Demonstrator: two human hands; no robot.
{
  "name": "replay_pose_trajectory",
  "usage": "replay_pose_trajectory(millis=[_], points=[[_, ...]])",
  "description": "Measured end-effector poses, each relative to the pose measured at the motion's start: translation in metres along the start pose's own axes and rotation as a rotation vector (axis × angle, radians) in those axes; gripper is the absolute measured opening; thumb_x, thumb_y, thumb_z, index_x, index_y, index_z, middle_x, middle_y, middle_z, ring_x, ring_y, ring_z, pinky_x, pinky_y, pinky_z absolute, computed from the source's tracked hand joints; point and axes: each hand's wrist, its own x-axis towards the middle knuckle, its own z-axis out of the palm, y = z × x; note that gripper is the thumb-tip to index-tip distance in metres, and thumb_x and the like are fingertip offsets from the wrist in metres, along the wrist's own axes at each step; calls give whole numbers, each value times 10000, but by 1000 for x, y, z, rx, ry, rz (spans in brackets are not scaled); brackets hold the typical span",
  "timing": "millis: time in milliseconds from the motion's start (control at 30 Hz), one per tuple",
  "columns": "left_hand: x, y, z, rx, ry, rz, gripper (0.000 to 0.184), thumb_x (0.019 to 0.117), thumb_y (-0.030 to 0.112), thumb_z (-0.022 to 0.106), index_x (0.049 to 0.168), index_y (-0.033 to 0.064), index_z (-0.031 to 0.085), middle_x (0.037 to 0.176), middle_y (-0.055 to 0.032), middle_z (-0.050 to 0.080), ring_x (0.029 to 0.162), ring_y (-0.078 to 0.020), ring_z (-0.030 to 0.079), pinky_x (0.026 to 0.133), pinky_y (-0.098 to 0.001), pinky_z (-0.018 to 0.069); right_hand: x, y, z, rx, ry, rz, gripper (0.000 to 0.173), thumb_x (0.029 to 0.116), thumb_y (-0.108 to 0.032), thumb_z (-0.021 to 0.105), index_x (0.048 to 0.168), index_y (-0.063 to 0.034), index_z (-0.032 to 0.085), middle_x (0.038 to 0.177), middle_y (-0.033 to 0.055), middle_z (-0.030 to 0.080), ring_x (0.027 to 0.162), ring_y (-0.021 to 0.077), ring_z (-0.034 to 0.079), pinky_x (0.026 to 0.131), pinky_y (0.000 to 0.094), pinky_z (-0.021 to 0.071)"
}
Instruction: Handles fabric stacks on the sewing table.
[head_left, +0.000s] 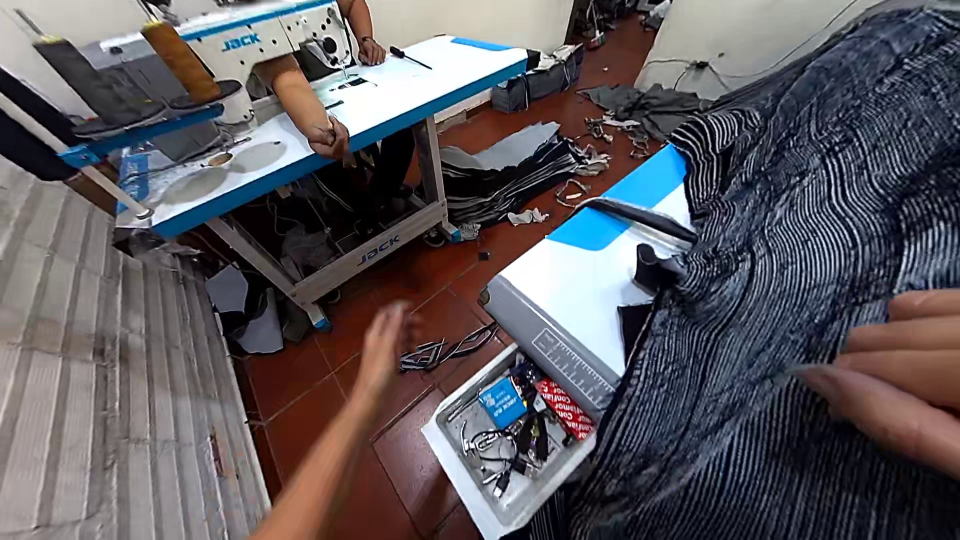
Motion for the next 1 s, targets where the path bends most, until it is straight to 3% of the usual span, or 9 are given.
replay_pose_trajectory(millis=[100, 133, 200, 267, 300, 367, 467, 800, 1000], points=[[-97, -19, 47, -316, 105, -226, 629, 1104, 417, 139, 1425, -27, 446, 1201, -134, 683, 1055, -186, 689, 913, -379, 573, 3, -6, 11, -59, 146, 102, 552, 1008, -281, 346, 620, 1, 619, 635, 166, 650, 628, 324, 633, 633, 506, 453], [-113, -14, 62, -467, 169, -310, 672, 1103, 472, 126, 1408, -13, 477, 1187, -147, 688, 1067, -208, 691, 919, -403, 579, -2, 14, 21, -120, 168, 26, 598, 1024, -368, 304, 623, -87, 647, 635, 88, 650, 640, 275, 641, 595, 487, 439], [-123, 3, 83, -747, 285, -411, 747, 1076, 584, 128, 1300, 25, 571, 1080, -162, 719, 1000, -245, 716, 854, -442, 605, -6, 35, 25, -172, 132, -91, 621, 1038, -435, 257, 680, -157, 682, 673, 38, 669, 677, 249, 655, 572, 477, 424], [-117, 15, 95, -892, 320, -425, 793, 1043, 655, 140, 1226, 52, 623, 1017, -163, 729, 946, -262, 726, 802, -466, 610, 0, 20, 3, -191, 8, -80, 607, 1044, -404, 275, 714, -122, 700, 709, 74, 688, 721, 279, 684, 605, 489, 451], [-112, 17, 98, -910, 315, -414, 805, 1038, 664, 135, 1212, 56, 632, 1007, -162, 729, 937, -263, 726, 796, -467, 611, 2, 15, -3, -197, -21, -70, 611, 1045, -403, 275, 705, -117, 694, 696, 74, 677, 714, 276, 680, 621, 485, 455], [-105, 19, 106, -904, 302, -401, 810, 1039, 664, 131, 1210, 49, 630, 1004, -166, 728, 935, -269, 726, 796, -467, 610, 3, 15, 0, -215, 73, -135, 598, 1028, -392, 295, 567, -135, 577, 554, 12, 570, 569, 209, 612, 548, 438, 424], [-98, 19, 119, -905, 308, -398, 803, 1038, 666, 137, 1198, 52, 629, 995, -162, 723, 929, -270, 722, 798, -475, 606, 4, 15, 2, -217, 124, -162, 591, 1024, -373, 308, 521, -135, 509, 508, -4, 515, 522, 190, 572, 528, 426, 408], [-63, 21, 172, -938, 287, -369, 802, 1006, 724, 179, 1239, 114, 644, 1075, -137, 724, 1010, -264, 708, 840, -507, 590, 4, 16, 8, -261, 263, -195, 555, 1004, -379, 344, 515, -165, 495, 503, -27, 498, 497, 170, 539, 474, 380, 335], [-45, 26, 198, -945, 244, -291, 804, 1030, 686, 142, 1302, 63, 571, 1055, -145, 713, 956, -244, 715, 786, -482, 605, 6, 8, 7, -304, 323, -142, 499, 974, -335, 407, 509, -190, 513, 490, -56, 478, 509, 128, 539, 522, 352, 405]])
